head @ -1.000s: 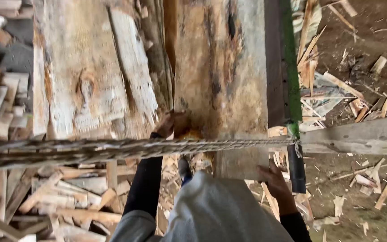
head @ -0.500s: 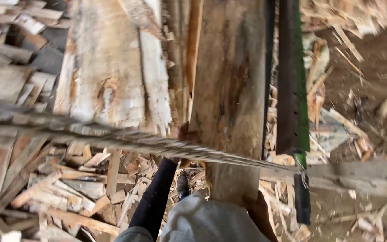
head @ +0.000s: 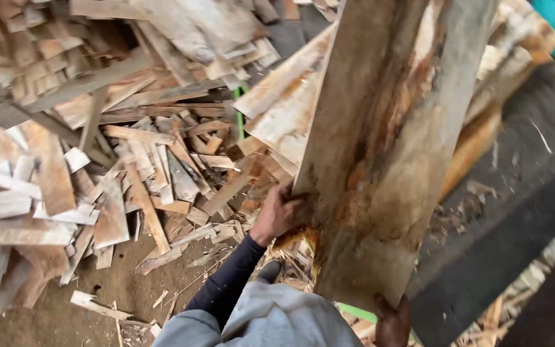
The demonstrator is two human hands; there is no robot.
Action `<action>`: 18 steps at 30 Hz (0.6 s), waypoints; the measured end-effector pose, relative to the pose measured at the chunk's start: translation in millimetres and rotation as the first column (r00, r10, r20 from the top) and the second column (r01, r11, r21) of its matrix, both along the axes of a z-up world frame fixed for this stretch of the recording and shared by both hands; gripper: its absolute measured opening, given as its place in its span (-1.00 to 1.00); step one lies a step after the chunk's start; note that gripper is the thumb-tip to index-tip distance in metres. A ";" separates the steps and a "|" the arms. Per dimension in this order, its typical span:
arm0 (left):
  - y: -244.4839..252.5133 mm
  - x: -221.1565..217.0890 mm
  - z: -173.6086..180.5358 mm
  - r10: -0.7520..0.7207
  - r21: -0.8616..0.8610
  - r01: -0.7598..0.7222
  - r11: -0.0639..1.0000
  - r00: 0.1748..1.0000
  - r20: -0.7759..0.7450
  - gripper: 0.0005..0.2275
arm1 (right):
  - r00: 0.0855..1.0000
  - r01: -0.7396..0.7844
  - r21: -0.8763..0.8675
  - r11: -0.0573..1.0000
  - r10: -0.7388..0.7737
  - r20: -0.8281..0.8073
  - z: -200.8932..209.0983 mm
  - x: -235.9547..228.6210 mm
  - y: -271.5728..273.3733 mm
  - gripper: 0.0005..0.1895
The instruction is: Trimming thin wood sheets or bark using a manual lever-action guillotine cutter.
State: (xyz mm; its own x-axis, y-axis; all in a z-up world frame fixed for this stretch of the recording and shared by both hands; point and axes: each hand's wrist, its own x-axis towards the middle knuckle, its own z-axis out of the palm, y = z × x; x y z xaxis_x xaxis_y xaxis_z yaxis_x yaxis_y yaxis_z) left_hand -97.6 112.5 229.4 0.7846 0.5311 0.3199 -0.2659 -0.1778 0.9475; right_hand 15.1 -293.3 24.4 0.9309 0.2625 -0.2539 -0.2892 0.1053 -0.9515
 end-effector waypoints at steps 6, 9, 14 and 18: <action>172.3 -16.8 13.5 0.394 0.700 -0.395 0.596 0.903 0.174 -0.86 | 0.845 -0.531 0.266 0.805 0.477 0.243 54.7 157.5 162.3 -0.50; 304.1 7.0 46.3 0.237 -0.434 -0.254 0.864 0.967 -0.095 -0.43 | 0.892 -0.438 -0.095 0.894 0.446 0.076 199.1 195.9 353.6 -0.37; 384.8 4.3 14.5 0.579 -0.143 -0.592 0.793 0.806 -0.124 -0.12 | 0.711 -0.471 -0.239 0.849 0.525 0.467 256.5 141.6 499.8 -0.54; 260.8 -12.5 -1.9 0.531 -0.124 -0.647 0.752 0.707 -0.467 -0.26 | 0.396 -0.914 -0.057 0.401 0.915 0.082 234.3 6.7 461.3 -0.58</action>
State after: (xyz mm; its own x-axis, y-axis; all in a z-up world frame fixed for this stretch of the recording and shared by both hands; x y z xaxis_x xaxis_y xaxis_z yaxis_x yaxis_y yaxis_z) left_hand -110.2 373.3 227.5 0.3025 0.9410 -0.1517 0.1973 0.0939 0.9758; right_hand 21.8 168.0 258.8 0.1498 0.9699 -0.1918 -0.1297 -0.1730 -0.9763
